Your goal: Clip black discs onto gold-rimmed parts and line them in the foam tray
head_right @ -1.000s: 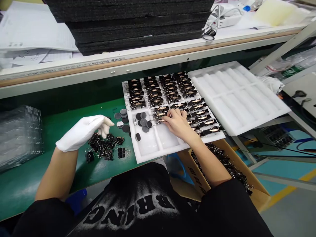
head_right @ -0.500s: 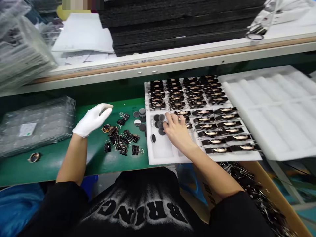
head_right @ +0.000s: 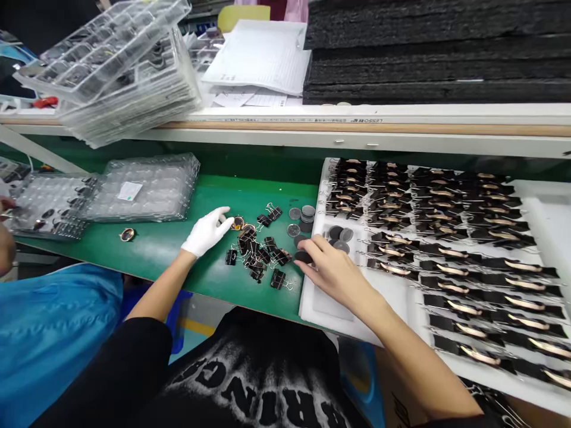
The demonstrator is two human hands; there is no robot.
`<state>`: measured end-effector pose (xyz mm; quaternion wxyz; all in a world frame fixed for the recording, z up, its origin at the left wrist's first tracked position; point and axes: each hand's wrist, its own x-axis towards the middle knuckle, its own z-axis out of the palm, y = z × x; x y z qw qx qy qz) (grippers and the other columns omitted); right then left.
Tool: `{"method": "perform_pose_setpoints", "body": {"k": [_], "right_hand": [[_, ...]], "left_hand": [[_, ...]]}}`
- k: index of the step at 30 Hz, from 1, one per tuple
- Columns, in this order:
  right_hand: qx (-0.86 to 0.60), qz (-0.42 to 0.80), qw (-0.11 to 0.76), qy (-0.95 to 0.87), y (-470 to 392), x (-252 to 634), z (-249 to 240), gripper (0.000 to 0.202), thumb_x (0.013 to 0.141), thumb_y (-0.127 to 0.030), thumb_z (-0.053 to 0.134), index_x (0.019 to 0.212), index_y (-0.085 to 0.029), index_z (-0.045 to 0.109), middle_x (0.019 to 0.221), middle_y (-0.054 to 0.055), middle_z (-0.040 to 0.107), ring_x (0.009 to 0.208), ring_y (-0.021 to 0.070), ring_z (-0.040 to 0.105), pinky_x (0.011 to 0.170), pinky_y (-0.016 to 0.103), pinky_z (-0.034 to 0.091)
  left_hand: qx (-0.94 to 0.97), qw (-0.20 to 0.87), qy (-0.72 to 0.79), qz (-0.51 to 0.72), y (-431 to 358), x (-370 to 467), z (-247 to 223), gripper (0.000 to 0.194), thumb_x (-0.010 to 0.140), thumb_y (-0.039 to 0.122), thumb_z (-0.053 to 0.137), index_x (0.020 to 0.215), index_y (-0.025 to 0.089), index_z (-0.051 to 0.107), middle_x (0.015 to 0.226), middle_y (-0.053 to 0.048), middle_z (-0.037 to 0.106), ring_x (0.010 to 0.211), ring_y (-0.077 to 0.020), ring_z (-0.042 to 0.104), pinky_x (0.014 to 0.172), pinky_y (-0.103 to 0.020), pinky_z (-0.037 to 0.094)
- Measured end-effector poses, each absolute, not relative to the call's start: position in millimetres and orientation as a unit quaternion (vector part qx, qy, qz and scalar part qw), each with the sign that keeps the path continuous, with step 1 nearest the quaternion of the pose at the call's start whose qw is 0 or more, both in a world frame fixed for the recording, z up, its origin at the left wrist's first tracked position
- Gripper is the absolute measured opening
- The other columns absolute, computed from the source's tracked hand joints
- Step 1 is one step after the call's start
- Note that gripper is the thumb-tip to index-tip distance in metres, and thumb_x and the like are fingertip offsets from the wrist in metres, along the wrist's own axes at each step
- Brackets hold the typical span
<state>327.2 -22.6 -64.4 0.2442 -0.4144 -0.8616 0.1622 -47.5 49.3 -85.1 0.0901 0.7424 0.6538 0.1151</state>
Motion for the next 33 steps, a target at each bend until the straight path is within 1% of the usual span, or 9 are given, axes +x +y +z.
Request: {"method": "perform_pose_setpoints", "body": {"k": [7, 12, 14, 17, 20, 23, 27, 31, 33], "right_hand": [[-0.408, 0.325, 0.322, -0.790, -13.2, 299.1, -53.2, 0.006, 0.098, -0.028, 0.060, 0.096, -0.023, 0.059, 0.090, 0.003, 0.062, 0.065, 0.0142, 0.058, 0.062, 0.030, 0.049], [-0.433, 0.516, 0.385, -0.630, -2.4, 292.1, -62.4, 0.021, 0.090, -0.040, 0.071, 0.097, -0.023, 0.061, 0.082, 0.001, 0.068, 0.065, 0.0165, 0.067, 0.061, 0.031, 0.055], [-0.421, 0.582, 0.417, -0.556, 1.2, 289.4, -66.9, 0.028, 0.086, -0.042, 0.076, 0.100, -0.021, 0.064, 0.083, 0.003, 0.071, 0.071, 0.0192, 0.073, 0.062, 0.032, 0.059], [-0.408, 0.617, 0.464, -0.488, 2.7, 285.8, -72.9, 0.037, 0.084, -0.045, 0.080, 0.108, -0.019, 0.071, 0.091, 0.007, 0.078, 0.079, 0.0228, 0.079, 0.071, 0.037, 0.066], [-0.419, 0.522, 0.530, -0.520, 1.4, 284.6, -76.1, 0.030, 0.090, -0.041, 0.076, 0.113, -0.021, 0.078, 0.104, 0.009, 0.082, 0.095, 0.0268, 0.081, 0.086, 0.045, 0.069], [-0.434, 0.268, 0.588, -0.628, 2.4, 288.1, -77.5, 0.022, 0.097, -0.024, 0.068, 0.115, -0.027, 0.081, 0.121, 0.006, 0.079, 0.112, 0.0268, 0.077, 0.100, 0.048, 0.065], [-0.375, 0.015, 0.583, -0.720, 9.1, 297.0, -83.1, 0.047, 0.094, -0.003, 0.063, 0.132, -0.028, 0.074, 0.131, 0.006, 0.075, 0.123, 0.0255, 0.072, 0.104, 0.046, 0.063], [-0.373, 0.044, 0.522, -0.766, 10.7, 301.4, -89.1, 0.060, 0.093, -0.004, 0.057, 0.149, -0.026, 0.060, 0.149, 0.008, 0.063, 0.143, 0.0286, 0.056, 0.116, 0.055, 0.054], [-0.386, 0.104, 0.513, -0.760, 8.0, 300.1, -88.4, 0.056, 0.094, -0.009, 0.056, 0.146, -0.028, 0.062, 0.150, 0.005, 0.063, 0.148, 0.0301, 0.051, 0.121, 0.060, 0.048]], "left_hand": [[0.784, 0.063, 0.617, 0.015, 88.0, -18.5, -75.8, 0.024, 0.099, 0.037, 0.054, 0.099, 0.021, 0.072, 0.106, -0.010, 0.069, 0.097, -0.0262, 0.068, 0.083, -0.035, 0.049], [0.778, 0.019, 0.628, 0.020, 100.3, -8.5, -72.4, 0.028, 0.102, 0.032, 0.049, 0.105, 0.013, 0.069, 0.104, -0.019, 0.071, 0.102, -0.0344, 0.070, 0.087, -0.041, 0.049], [0.766, 0.015, 0.641, 0.041, 103.8, -4.4, -73.8, 0.034, 0.105, 0.035, 0.043, 0.111, 0.012, 0.068, 0.100, -0.018, 0.074, 0.098, -0.0338, 0.072, 0.086, -0.041, 0.050], [0.751, 0.012, 0.655, 0.086, 106.1, 6.7, -72.1, 0.039, 0.109, 0.036, 0.036, 0.129, 0.014, 0.061, 0.115, -0.016, 0.075, 0.105, -0.0296, 0.074, 0.091, -0.037, 0.052], [0.746, 0.066, 0.645, 0.152, 99.7, 29.2, -58.9, 0.042, 0.109, 0.035, 0.037, 0.143, 0.017, 0.051, 0.114, -0.009, 0.078, 0.102, -0.0217, 0.076, 0.093, -0.032, 0.054], [0.757, 0.226, 0.576, 0.210, 84.2, 61.5, -34.7, 0.038, 0.104, 0.037, 0.048, 0.138, 0.022, 0.057, 0.092, 0.000, 0.079, 0.082, -0.0169, 0.078, 0.084, -0.028, 0.057], [0.753, 0.407, 0.471, 0.213, 65.5, 98.5, -6.4, 0.030, 0.100, 0.039, 0.057, 0.121, 0.020, 0.067, 0.091, -0.002, 0.078, 0.073, -0.0143, 0.075, 0.070, -0.025, 0.058], [0.718, 0.497, 0.417, 0.253, 63.8, 111.7, -3.0, 0.040, 0.105, 0.043, 0.048, 0.125, 0.013, 0.066, 0.083, -0.006, 0.076, 0.071, -0.0142, 0.073, 0.067, -0.025, 0.059], [0.713, 0.508, 0.405, 0.262, 65.8, 113.0, -7.2, 0.042, 0.104, 0.044, 0.052, 0.129, 0.012, 0.064, 0.095, -0.009, 0.078, 0.077, -0.0145, 0.073, 0.071, -0.026, 0.061]]}}
